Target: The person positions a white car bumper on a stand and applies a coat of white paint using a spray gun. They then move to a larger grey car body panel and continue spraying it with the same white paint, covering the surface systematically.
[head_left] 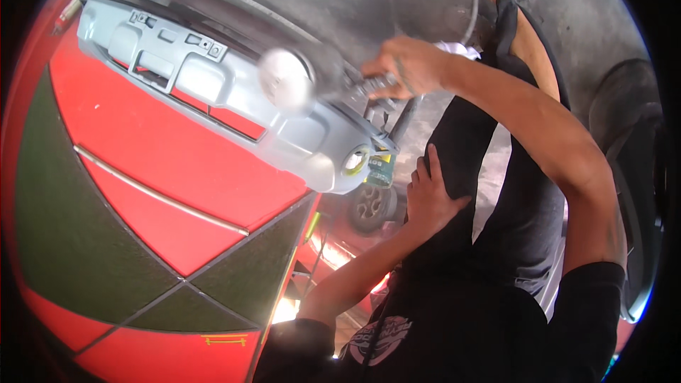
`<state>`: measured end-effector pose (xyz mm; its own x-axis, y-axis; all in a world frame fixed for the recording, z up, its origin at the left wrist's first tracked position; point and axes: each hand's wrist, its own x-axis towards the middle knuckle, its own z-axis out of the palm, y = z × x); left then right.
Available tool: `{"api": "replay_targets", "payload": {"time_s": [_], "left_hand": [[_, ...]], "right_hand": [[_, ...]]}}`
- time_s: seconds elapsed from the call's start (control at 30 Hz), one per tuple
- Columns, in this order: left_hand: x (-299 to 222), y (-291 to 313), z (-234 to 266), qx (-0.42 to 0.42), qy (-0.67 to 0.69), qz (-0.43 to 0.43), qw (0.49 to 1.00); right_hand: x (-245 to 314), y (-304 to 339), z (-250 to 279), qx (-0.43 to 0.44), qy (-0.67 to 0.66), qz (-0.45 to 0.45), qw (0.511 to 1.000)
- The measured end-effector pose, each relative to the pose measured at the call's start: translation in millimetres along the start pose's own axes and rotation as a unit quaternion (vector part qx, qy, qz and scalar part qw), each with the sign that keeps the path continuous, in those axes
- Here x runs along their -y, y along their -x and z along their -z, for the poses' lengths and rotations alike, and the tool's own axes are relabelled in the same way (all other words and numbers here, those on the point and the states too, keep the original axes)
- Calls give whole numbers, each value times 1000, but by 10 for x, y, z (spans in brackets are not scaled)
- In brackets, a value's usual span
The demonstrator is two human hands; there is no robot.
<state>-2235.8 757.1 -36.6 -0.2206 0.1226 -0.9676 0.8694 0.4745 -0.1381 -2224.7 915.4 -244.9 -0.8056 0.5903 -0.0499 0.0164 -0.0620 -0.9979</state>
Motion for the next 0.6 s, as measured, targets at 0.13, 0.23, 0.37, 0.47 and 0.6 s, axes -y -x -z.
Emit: {"api": "replay_targets", "payload": {"time_s": [0.13, 0.23, 0.37, 0.47, 0.6], "left_hand": [[-16, -2, -5, -6, 1, -2, 1000], [-45, 36, -32, -10, 5, -10, 1000], [-47, 47, -97, -11, 14, -11, 1000], [-43, 62, -130, -23, 16, -22, 999], [-74, 82, -122, -26, 13, -21, 999]], "right_hand": [[-3, 285, -110, 146, 16, -4, 989], [79, 118, 15, 119, 24, -3, 993], [180, -398, 79, -97, 92, 63, 989], [474, -726, 361, -146, 37, 35, 988], [448, -644, 278, -152, 24, 46, 987]]}}
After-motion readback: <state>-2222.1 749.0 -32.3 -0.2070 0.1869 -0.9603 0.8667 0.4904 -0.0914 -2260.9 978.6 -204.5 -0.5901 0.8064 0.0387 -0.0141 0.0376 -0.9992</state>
